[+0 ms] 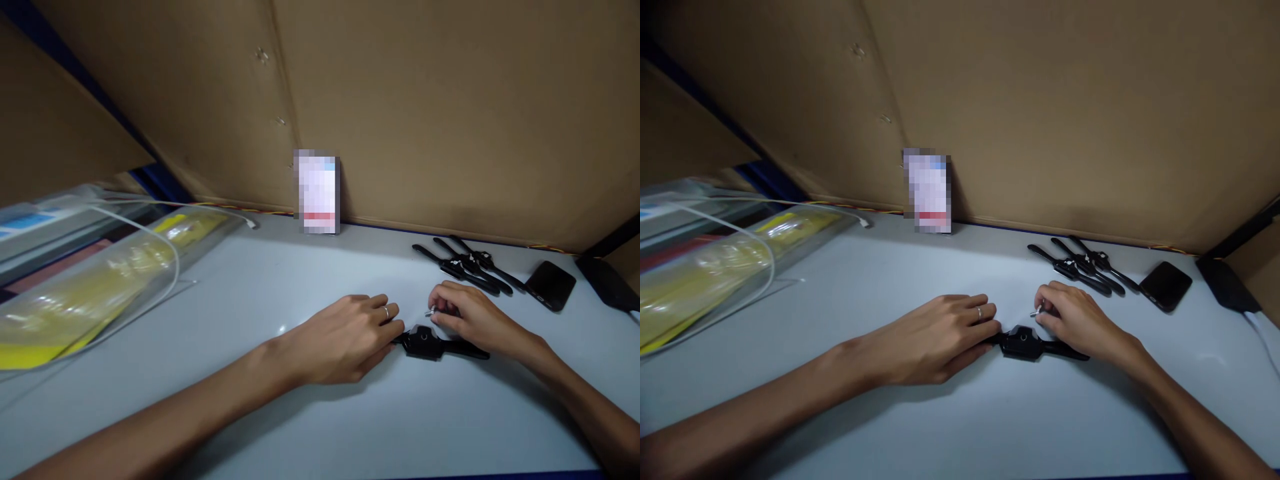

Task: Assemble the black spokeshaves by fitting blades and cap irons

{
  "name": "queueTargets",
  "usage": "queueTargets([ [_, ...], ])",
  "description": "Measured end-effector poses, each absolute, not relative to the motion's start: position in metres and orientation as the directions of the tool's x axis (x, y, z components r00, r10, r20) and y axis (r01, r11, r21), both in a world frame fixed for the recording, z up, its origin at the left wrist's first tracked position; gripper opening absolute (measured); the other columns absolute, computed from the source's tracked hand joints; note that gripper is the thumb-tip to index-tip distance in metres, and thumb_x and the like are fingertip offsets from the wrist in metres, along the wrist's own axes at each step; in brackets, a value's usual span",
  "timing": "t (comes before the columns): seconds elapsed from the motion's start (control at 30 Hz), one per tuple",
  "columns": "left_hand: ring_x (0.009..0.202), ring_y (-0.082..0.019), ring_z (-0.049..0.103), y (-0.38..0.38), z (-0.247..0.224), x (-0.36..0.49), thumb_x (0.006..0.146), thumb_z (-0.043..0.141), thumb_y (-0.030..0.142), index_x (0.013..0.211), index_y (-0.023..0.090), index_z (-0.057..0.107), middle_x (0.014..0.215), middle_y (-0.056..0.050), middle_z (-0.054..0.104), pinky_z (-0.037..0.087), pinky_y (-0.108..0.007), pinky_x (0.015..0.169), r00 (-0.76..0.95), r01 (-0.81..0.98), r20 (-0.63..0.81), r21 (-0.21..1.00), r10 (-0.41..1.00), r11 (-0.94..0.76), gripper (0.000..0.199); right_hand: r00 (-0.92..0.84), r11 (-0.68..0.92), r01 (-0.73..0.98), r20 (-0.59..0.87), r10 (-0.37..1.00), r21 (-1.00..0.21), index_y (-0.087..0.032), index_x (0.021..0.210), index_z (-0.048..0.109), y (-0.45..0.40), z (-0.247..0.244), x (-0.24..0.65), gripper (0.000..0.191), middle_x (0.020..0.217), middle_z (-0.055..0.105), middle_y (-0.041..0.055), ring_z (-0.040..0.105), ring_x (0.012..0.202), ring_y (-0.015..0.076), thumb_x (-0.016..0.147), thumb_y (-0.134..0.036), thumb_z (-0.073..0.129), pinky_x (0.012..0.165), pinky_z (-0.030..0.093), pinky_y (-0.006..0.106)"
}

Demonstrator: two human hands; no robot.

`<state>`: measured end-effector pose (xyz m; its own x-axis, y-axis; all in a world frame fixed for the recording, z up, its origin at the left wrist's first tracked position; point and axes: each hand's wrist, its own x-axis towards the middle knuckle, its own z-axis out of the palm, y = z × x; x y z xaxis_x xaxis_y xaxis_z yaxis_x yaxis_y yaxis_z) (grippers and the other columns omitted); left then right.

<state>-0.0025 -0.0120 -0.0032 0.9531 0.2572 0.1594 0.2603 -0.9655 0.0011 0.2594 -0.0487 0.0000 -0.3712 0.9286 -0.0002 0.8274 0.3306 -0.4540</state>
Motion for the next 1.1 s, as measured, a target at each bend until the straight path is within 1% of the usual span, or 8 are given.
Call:
queueTargets([
  [0.13,0.074,-0.020,0.055,-0.011,-0.004,-0.003,0.096,0.056,0.018,0.089,0.018,0.059,0.084,-0.003,0.062,0.040,-0.034,0.061,0.956,0.245,0.174,-0.023,0.238,-0.969,0.008,-0.363,0.314,0.822,-0.013,0.932,-0.475,-0.022,0.085,0.058,-0.049,0.002,0.260,0.007,0.079,0.061,-0.0009,0.053,0.072,0.0156,0.090,-0.017,0.060,0.066,0.038,0.029],
  [0.33,0.070,-0.019,0.052,-0.009,-0.007,-0.004,0.091,0.055,0.009,0.083,0.019,0.056,0.080,-0.002,0.060,0.035,-0.034,0.057,0.963,0.210,0.192,-0.093,0.189,-0.973,0.013,-0.238,0.192,0.735,0.017,0.971,-0.650,-0.022,0.080,0.060,-0.052,0.014,0.256,0.008,0.068,0.062,-0.0034,0.054,0.063,0.0139,0.087,-0.022,0.064,0.061,0.040,0.027],
  [0.47,0.069,-0.018,0.051,-0.009,-0.007,-0.004,0.089,0.056,0.007,0.082,0.019,0.055,0.079,-0.001,0.060,0.034,-0.034,0.057,0.963,0.206,0.198,-0.096,0.184,-0.974,0.014,-0.296,0.199,0.669,-0.010,0.955,-0.717,-0.021,0.081,0.063,-0.060,0.023,0.247,0.008,0.072,0.065,-0.0022,0.057,0.066,0.0138,0.088,-0.024,0.065,0.061,0.042,0.026],
  [0.53,0.069,-0.018,0.050,-0.009,-0.007,-0.004,0.089,0.057,0.006,0.082,0.019,0.056,0.079,-0.001,0.059,0.034,-0.034,0.057,0.962,0.205,0.202,-0.094,0.183,-0.974,0.014,-0.347,0.242,0.668,-0.007,0.938,-0.704,-0.021,0.081,0.065,-0.064,0.025,0.243,0.008,0.075,0.066,-0.0018,0.058,0.067,0.0133,0.089,-0.022,0.064,0.063,0.043,0.026],
  [0.67,0.069,-0.018,0.050,-0.009,-0.006,-0.004,0.088,0.057,0.006,0.083,0.019,0.056,0.079,-0.002,0.060,0.034,-0.034,0.057,0.962,0.207,0.204,-0.094,0.184,-0.974,0.014,-0.416,0.325,0.708,0.003,0.909,-0.627,-0.020,0.082,0.068,-0.067,0.022,0.239,0.009,0.079,0.068,-0.0010,0.057,0.068,0.0125,0.090,-0.017,0.065,0.066,0.042,0.026],
  [0.83,0.069,-0.018,0.051,-0.009,-0.006,-0.004,0.088,0.058,0.006,0.085,0.019,0.057,0.080,-0.002,0.060,0.034,-0.033,0.057,0.962,0.206,0.203,-0.091,0.184,-0.974,0.013,-0.428,0.332,0.713,-0.008,0.904,-0.618,-0.019,0.083,0.069,-0.064,0.016,0.239,0.009,0.081,0.068,-0.0009,0.058,0.070,0.0121,0.088,-0.012,0.068,0.066,0.042,0.026],
  [0.97,0.071,-0.018,0.051,-0.009,-0.007,-0.004,0.088,0.057,0.005,0.087,0.019,0.058,0.081,-0.002,0.059,0.034,-0.033,0.057,0.961,0.217,0.197,-0.087,0.197,-0.972,0.014,-0.430,0.366,0.726,0.032,0.902,-0.582,-0.018,0.083,0.068,-0.064,0.011,0.238,0.012,0.082,0.068,0.0005,0.057,0.069,0.0125,0.089,-0.009,0.065,0.067,0.041,0.026],
  [1.1,0.071,-0.018,0.052,-0.009,-0.007,-0.004,0.088,0.058,0.005,0.086,0.020,0.058,0.081,-0.002,0.060,0.034,-0.033,0.057,0.960,0.220,0.193,-0.078,0.202,-0.972,0.014,-0.442,0.377,0.710,0.040,0.896,-0.595,-0.019,0.082,0.068,-0.065,0.009,0.236,0.013,0.081,0.067,0.0006,0.056,0.069,0.0126,0.091,-0.010,0.064,0.066,0.040,0.027],
])
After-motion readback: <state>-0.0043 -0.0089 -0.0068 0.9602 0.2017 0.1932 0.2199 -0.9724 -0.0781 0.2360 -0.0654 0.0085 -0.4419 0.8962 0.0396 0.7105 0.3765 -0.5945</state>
